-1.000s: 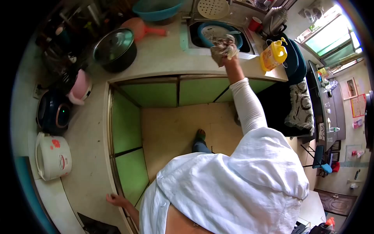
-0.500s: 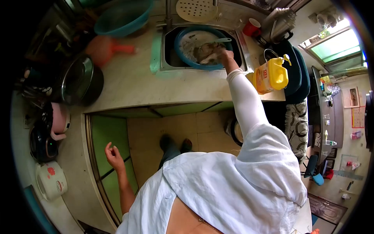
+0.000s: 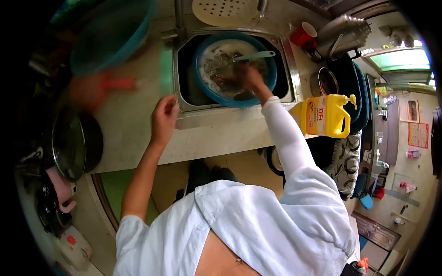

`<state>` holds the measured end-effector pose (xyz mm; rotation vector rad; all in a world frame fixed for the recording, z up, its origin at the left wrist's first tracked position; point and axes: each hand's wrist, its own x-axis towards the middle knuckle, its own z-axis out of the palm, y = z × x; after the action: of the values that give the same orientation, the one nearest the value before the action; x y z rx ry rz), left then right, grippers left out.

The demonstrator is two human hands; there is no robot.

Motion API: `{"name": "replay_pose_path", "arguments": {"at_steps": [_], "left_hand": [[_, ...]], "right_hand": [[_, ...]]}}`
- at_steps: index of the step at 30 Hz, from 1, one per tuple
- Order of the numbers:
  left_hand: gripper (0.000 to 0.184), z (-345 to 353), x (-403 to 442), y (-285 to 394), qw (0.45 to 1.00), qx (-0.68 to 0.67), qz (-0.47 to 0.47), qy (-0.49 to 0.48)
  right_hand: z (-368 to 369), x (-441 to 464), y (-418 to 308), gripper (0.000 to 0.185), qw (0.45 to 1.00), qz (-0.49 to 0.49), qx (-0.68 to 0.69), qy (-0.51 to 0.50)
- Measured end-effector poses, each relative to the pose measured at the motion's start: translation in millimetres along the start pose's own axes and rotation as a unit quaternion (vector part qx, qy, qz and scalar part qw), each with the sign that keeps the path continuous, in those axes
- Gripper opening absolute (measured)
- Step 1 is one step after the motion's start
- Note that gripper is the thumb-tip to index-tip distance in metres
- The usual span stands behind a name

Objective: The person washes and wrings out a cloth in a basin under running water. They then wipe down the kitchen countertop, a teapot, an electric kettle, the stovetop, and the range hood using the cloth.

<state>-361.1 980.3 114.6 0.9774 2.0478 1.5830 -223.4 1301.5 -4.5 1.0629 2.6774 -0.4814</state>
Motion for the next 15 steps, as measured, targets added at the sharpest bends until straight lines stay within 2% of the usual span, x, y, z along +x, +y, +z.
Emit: {"name": "replay_pose_path", "arguments": {"at_steps": [2,3,5,6,7,8,9,10,11,12,13,14,15], "left_hand": [[0.024,37.3,32.8,-12.1,0.985,-0.14,-0.068,-0.075],[0.03,57.1,47.0,-6.1,0.968,-0.193,-0.137,-0.088],[0.043,96.5,71.6,5.8,0.914,-0.249,-0.306,-0.094],[0.05,116.5,85.3,11.3,0.875,-0.258,-0.401,-0.083],[0.05,133.1,98.1,11.5,0.875,-0.255,-0.402,-0.084],[0.051,148.5,108.6,8.6,0.807,-0.318,-0.494,-0.069],[0.052,158.0,111.6,9.5,0.723,-0.376,-0.577,-0.05],[0.052,162.5,114.7,11.2,0.724,-0.377,-0.576,-0.046],[0.048,163.5,117.6,19.0,0.72,-0.388,-0.573,-0.059],[0.046,165.9,119.6,24.6,0.714,-0.399,-0.571,-0.073],[0.046,167.9,121.2,15.5,0.716,-0.397,-0.571,-0.069],[0.043,169.0,119.8,-7.3,0.769,-0.427,-0.463,-0.111],[0.042,171.9,122.1,-32.3,0.789,-0.476,-0.357,-0.156]], "right_hand": [[-34.2,-27.5,0.9,0.05,0.97,-0.001,0.092,0.226],[-28.3,-24.3,7.0,0.05,0.971,0.003,0.093,0.221],[-6.0,-13.9,13.2,0.048,0.924,0.0,0.13,0.359],[-4.2,-9.3,10.0,0.048,0.924,0.001,0.132,0.359],[1.6,-4.9,0.9,0.048,0.933,0.019,0.254,0.256],[7.1,-2.2,-9.2,0.049,0.917,0.036,0.37,0.145],[4.9,-5.7,-21.2,0.049,0.917,0.036,0.371,0.141],[-3.1,-5.9,-33.2,0.045,0.846,0.033,0.521,0.104],[-15.6,-10.4,-46.9,0.041,0.751,0.03,0.657,0.063],[-27.6,-18.3,-57.8,0.041,0.749,0.028,0.659,0.062],[-40.1,-29.1,-69.8,0.038,0.91,-0.106,0.352,0.193],[-51.0,-42.7,-80.7,0.036,0.929,-0.222,-0.008,0.295],[-64.0,-58.1,-91.0,0.036,0.93,-0.223,-0.005,0.294]]}}
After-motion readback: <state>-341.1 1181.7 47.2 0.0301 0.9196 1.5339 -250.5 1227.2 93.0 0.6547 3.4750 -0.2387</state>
